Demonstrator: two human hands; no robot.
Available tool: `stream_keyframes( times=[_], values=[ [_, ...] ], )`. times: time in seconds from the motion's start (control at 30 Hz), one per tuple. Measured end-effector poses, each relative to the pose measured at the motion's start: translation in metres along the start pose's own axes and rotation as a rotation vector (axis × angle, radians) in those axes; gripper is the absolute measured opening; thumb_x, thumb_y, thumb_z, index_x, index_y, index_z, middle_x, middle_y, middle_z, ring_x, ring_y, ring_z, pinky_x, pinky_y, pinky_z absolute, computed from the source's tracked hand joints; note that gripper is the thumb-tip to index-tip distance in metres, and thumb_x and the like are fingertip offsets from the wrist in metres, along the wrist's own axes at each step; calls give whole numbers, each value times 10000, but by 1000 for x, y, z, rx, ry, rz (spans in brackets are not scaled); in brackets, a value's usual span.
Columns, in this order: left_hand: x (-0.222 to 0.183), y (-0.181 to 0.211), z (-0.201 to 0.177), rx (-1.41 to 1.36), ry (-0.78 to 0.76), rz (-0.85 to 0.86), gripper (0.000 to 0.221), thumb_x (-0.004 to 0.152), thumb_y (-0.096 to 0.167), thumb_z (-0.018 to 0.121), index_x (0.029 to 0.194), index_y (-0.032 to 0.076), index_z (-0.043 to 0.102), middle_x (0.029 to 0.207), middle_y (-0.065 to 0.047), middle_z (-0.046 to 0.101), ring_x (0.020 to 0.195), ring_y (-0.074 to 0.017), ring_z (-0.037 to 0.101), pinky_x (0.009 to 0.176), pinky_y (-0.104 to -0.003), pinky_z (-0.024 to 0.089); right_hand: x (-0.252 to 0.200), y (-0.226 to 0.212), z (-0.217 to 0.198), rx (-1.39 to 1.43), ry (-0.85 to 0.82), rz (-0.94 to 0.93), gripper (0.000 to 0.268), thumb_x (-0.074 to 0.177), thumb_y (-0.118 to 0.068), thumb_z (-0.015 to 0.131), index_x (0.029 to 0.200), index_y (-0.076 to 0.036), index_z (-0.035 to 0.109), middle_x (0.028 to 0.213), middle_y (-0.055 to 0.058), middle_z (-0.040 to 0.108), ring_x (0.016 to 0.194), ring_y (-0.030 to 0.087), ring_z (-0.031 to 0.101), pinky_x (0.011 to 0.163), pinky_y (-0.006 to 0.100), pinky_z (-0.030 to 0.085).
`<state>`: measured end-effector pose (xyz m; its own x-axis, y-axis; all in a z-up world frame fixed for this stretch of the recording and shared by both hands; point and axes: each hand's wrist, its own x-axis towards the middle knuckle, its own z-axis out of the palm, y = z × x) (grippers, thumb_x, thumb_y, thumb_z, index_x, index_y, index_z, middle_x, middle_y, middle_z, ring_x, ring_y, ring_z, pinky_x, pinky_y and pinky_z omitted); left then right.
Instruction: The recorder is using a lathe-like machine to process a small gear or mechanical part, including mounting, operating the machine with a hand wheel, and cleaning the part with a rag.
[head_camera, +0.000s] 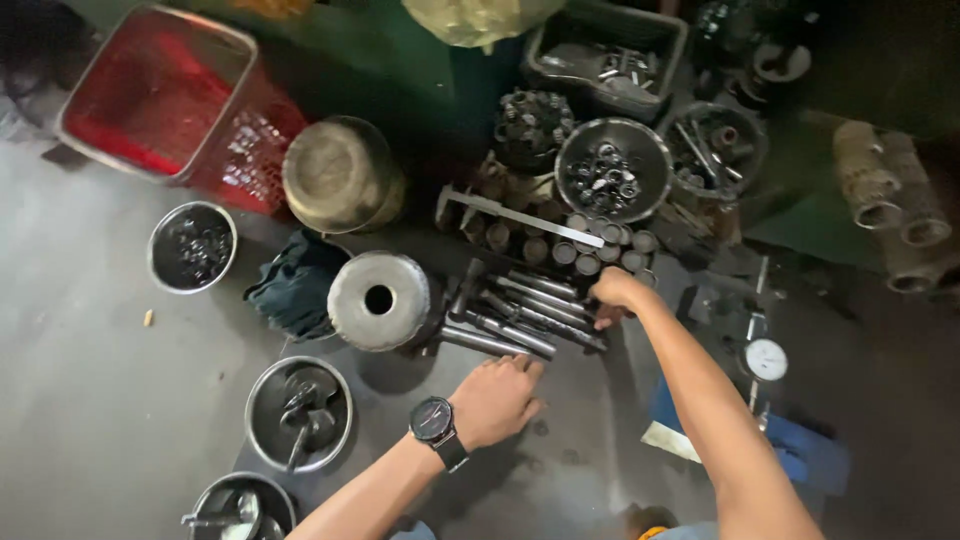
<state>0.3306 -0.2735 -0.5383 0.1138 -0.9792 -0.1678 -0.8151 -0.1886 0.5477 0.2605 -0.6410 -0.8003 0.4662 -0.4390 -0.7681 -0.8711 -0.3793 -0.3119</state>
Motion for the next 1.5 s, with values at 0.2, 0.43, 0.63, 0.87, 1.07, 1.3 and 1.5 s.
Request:
stream_keyframes(
  times=[0.2, 0.43, 0.63, 0.87, 1.07, 1.3, 1.5],
  values=[
    [-13, -10, 4, -24, 39, -23, 376, 851, 248, 729, 1109, 0, 615, 1083, -184, 662, 981, -371, 676, 830, -491, 542, 66, 35, 6, -433, 140, -30, 201, 878, -109, 627, 864, 42, 759, 900, 229, 741, 796, 326, 748, 658, 457, 596],
    [-18, -14, 7, -33, 32, -23, 360, 860, 259, 730, 1083, 1, 612, 1060, -184, 669, 997, -370, 674, 838, -484, 550, -35, -20, -18, -267, 38, 32, 307, 946, -128, 545, 906, 83, 765, 866, 220, 795, 769, 353, 790, 660, 483, 630],
    [-15, -9, 11, -21, 109, 8, 429, 821, 283, 749, 1109, -6, 616, 1039, -193, 687, 981, -366, 689, 812, -483, 557, -26, -1, -26, -283, 177, -56, 463, 843, -291, 813, 966, 147, 729, 949, 286, 770, 862, 398, 781, 751, 490, 616],
    [-21, -8, 10, -30, 91, 5, 367, 868, 302, 723, 1061, 0, 645, 1018, -188, 697, 960, -361, 703, 799, -473, 566, -48, -15, -32, -322, 386, -11, 414, 798, -242, 853, 1082, 48, 769, 1144, 288, 716, 1060, 454, 695, 871, 522, 582],
    [-17, -9, 15, -35, 94, 7, 379, 845, 309, 725, 1063, 7, 653, 1019, -188, 700, 943, -364, 707, 776, -479, 564, -111, -56, -46, -415, 439, 82, 503, 763, -398, 904, 1078, -23, 792, 1107, 223, 767, 1045, 398, 729, 869, 487, 582],
    [-10, -10, 6, -3, 146, 4, 313, 865, 298, 705, 1002, 17, 677, 943, -170, 714, 915, -363, 718, 775, -477, 573, -149, -113, -60, -625, 333, 53, 527, 754, -509, 898, 929, -15, 842, 926, 177, 794, 889, 376, 762, 784, 472, 605],
    [-28, 4, -62, -353, 585, -203, 256, 936, 195, 682, 1100, 4, 639, 1091, -188, 673, 1016, -399, 672, 863, -475, 548, -226, -170, -43, 266, 192, -441, 311, 862, -230, 760, 1080, -7, 763, 885, 101, 790, 704, 182, 731, 664, 349, 582]
  ],
)
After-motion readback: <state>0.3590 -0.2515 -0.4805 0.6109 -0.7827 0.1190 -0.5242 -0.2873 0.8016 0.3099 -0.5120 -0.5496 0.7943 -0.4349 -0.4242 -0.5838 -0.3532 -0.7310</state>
